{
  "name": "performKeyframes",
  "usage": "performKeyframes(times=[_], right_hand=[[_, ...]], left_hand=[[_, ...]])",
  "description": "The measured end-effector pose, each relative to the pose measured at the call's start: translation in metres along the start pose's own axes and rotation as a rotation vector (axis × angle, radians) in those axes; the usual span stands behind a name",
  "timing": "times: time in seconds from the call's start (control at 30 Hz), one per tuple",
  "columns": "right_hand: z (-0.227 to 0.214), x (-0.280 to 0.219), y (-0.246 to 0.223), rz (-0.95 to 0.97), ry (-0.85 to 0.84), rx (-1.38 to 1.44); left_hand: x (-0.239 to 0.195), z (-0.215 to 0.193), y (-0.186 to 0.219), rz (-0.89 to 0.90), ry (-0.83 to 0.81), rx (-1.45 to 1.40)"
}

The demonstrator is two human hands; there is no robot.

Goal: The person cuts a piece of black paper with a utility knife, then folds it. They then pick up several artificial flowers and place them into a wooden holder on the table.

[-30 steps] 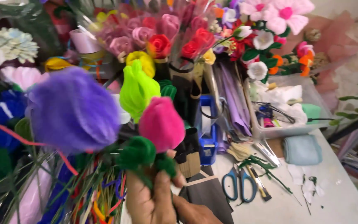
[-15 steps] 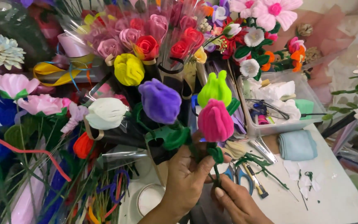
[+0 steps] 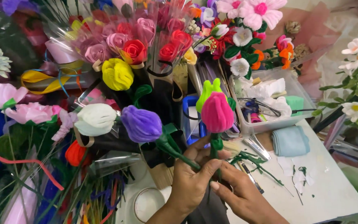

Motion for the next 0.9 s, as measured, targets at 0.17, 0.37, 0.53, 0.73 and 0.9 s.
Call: performKeyframes(times=[0.17,0.37,0.53,0.73,0.9], right_hand=[[-0.004,0.004,-0.006,-0.015,-0.056,-0.125],[0.0,0.001,0.005,0.149,-0.118,-0.19],[-0.004,0.001,0.0,0.13,-0.059,-0.206],[-0.007,0.003,0.02,0.231,-0.053,-0.011],[-0.015,0.004,0.02,0.268,-0.092,0.068]], left_hand=[[0.002,0.011,0.012,0.066,-0.061,0.136],[0.005,0.023,0.022,-0.008,-0.185,0.273],[0.007,0.027,0.023,0.032,-0.219,0.226],[0.011,0.022,0.016,0.033,-0.183,0.357],[0.014,0.024,0.018,0.018,-0.255,0.318]])
Point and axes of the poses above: each hand's wrist, its own x-axis towards the middle knuckle, its own z-axis out of the palm, y = z × x, the point moved 5 cm from there along x, towards the middle knuckle, and after that the axes turned 11 degrees about -y, right-handed, at the moved point
